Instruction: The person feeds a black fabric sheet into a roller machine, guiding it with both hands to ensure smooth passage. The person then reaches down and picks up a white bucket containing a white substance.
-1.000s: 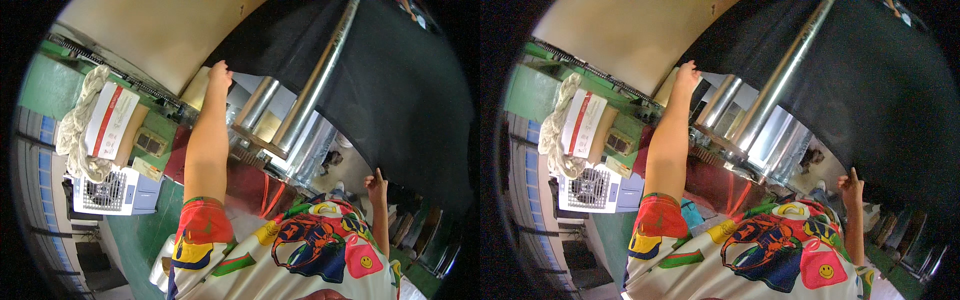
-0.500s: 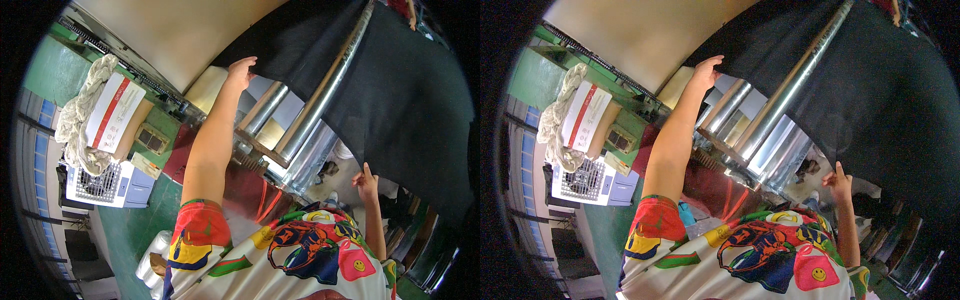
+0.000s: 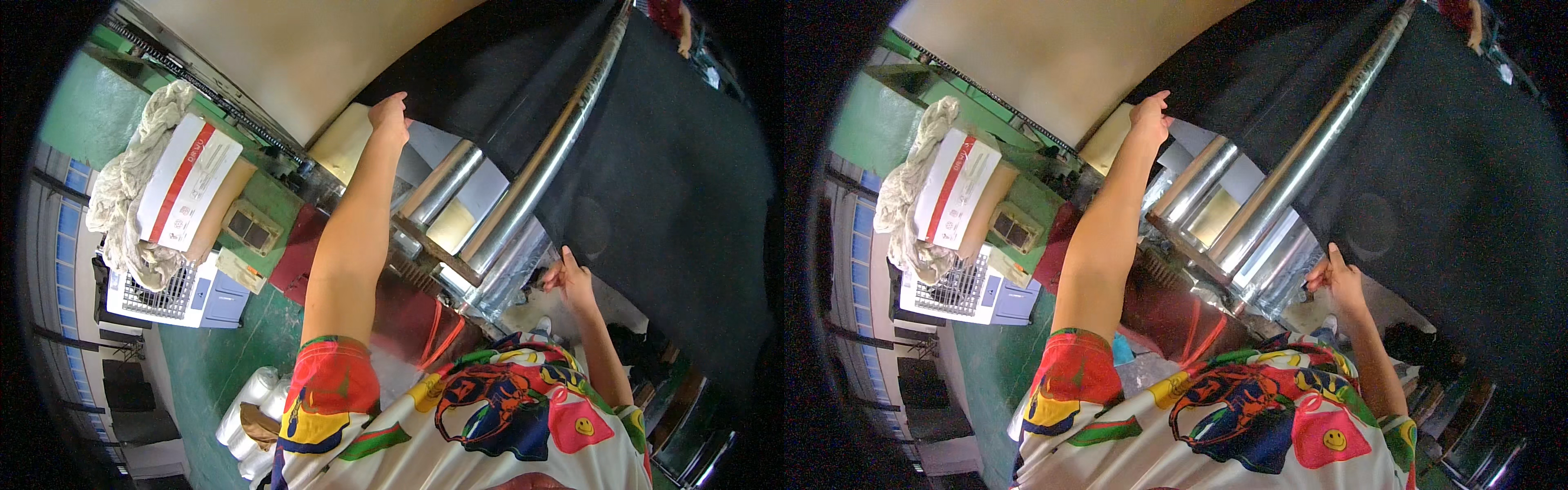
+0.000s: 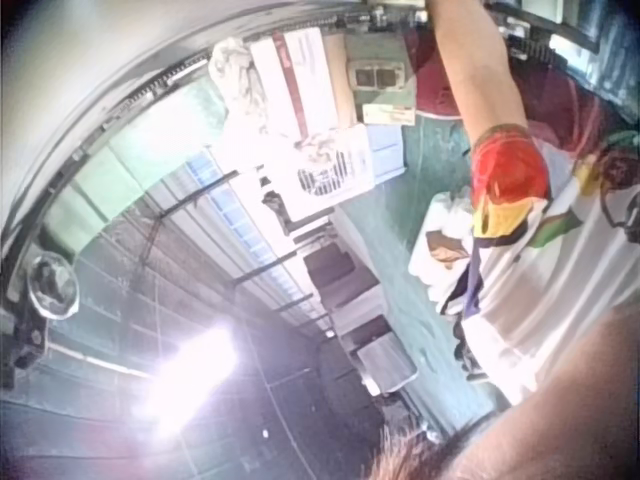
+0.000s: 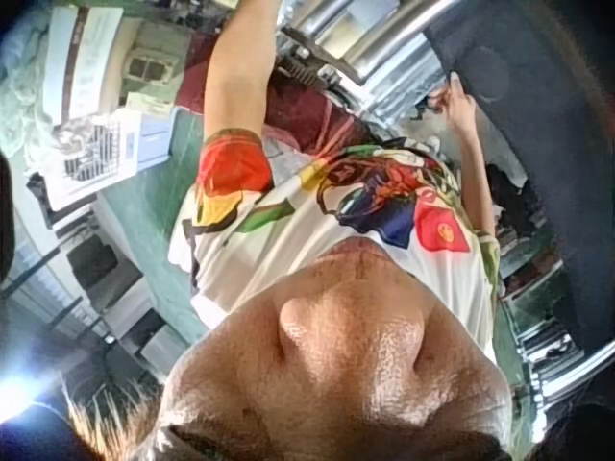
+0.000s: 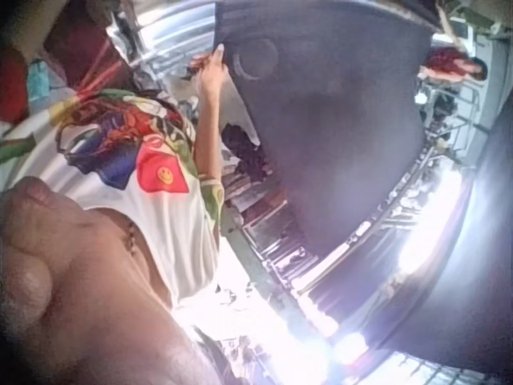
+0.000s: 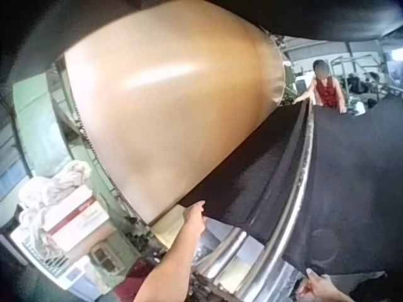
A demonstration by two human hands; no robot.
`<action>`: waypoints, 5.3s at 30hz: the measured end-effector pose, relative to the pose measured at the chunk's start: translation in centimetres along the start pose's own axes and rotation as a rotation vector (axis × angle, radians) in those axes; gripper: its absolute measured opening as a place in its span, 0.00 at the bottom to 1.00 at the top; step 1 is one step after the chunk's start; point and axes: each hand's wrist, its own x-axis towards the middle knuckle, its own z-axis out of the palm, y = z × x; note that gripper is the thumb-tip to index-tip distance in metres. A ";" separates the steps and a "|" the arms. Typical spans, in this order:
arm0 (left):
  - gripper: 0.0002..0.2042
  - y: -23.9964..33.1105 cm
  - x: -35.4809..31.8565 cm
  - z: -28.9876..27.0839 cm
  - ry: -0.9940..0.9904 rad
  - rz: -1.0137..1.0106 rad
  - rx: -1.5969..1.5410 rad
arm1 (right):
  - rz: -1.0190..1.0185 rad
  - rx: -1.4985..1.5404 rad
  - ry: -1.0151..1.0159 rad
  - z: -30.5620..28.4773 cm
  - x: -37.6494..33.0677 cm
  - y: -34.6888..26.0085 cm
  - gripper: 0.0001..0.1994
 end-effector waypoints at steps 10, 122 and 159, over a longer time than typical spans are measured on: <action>0.13 -0.1 -0.2 0.4 -0.053 0.012 0.096 | -0.046 -0.070 -0.146 4.4 2.1 -2.2 0.28; 0.07 -3.0 -1.3 4.1 -0.249 0.111 0.020 | -0.372 0.504 0.541 -25.5 -10.4 -7.5 0.23; 0.13 -2.1 -3.0 3.9 -0.097 0.139 0.090 | -0.116 0.099 0.116 -8.4 -6.5 2.6 0.23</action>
